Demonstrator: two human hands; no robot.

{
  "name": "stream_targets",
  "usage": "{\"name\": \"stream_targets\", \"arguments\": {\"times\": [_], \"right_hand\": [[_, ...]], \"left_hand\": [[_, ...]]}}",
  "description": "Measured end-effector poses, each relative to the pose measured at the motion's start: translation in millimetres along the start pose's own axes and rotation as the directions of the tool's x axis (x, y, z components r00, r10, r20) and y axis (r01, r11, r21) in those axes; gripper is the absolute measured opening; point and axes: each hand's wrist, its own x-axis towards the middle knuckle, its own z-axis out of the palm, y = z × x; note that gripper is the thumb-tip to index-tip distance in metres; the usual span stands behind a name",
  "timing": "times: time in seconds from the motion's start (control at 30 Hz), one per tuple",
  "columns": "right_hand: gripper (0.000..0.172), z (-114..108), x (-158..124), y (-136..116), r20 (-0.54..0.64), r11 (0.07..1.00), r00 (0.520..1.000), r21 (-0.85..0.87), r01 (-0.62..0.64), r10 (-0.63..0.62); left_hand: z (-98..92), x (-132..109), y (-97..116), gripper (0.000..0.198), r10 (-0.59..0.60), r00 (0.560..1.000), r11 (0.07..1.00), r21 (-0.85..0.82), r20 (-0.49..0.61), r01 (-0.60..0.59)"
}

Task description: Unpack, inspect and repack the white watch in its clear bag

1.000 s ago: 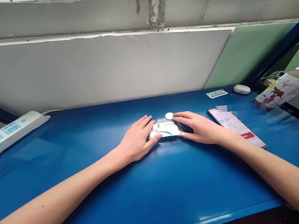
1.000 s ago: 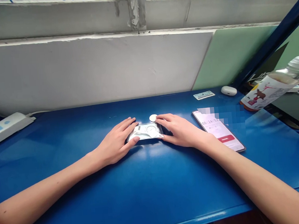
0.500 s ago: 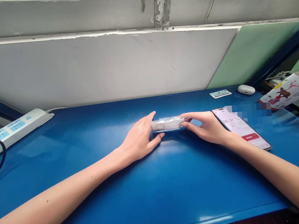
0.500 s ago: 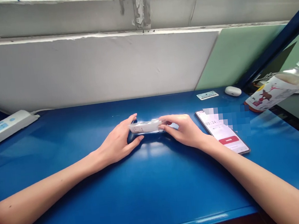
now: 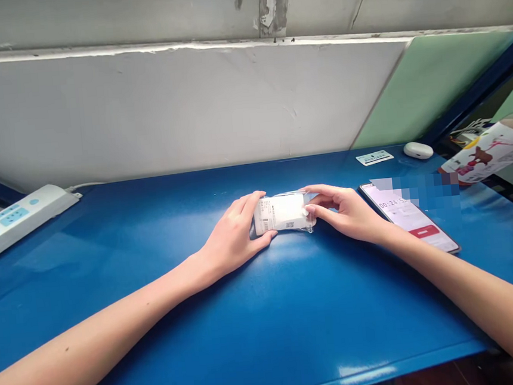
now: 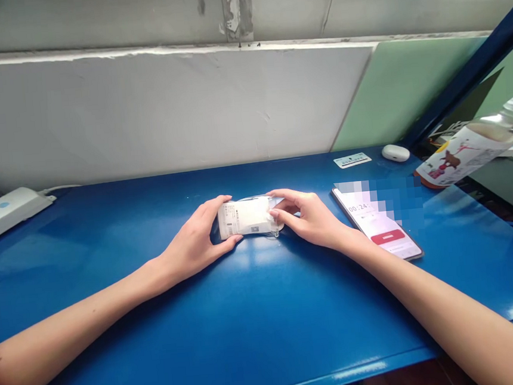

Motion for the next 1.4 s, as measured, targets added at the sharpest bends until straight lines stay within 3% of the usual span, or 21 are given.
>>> {"name": "stream_targets", "arguments": {"times": [0.17, 0.27, 0.37, 0.47, 0.6, 0.9, 1.4], "right_hand": [[0.035, -3, -1, 1, -0.028, 0.933, 0.981, -0.315, 0.174, -0.193], [0.041, -7, -1, 2, 0.051, 0.874, 0.970, -0.426, 0.235, -0.236], [0.058, -10, -1, 5, 0.189, 0.825, 0.960, -0.495, 0.274, -0.205], [0.073, -12, -2, 6, 0.295, 0.809, 0.946, -0.519, 0.277, -0.135], [0.080, -13, -4, 7, 0.337, 0.812, 0.939, -0.527, 0.250, -0.070], [0.084, -12, -3, 4, 0.323, 0.822, 0.946, -0.532, 0.203, -0.025], [0.085, -11, -2, 4, 0.304, 0.804, 0.951, -0.552, 0.223, -0.055]], "left_hand": [[-4.5, 2, 4, 0.054, 0.019, 0.998, 0.999, -0.033, 0.054, -0.017], [-4.8, 4, 4, 0.053, 0.040, 0.997, 0.999, -0.014, 0.061, -0.039], [-3.1, 4, 2, 0.056, 0.018, 0.996, 0.999, 0.026, 0.086, -0.020], [-1.2, 4, 1, 0.057, -0.007, 0.995, 0.998, 0.068, 0.095, 0.001], [0.0, 3, 1, 0.057, -0.022, 0.997, 0.992, 0.124, 0.079, 0.012], [2.4, 2, -2, 0.066, -0.021, 0.997, 0.989, 0.146, 0.070, 0.011], [-0.2, 4, -2, 0.057, -0.008, 0.995, 0.992, 0.129, 0.099, -0.005]]}}
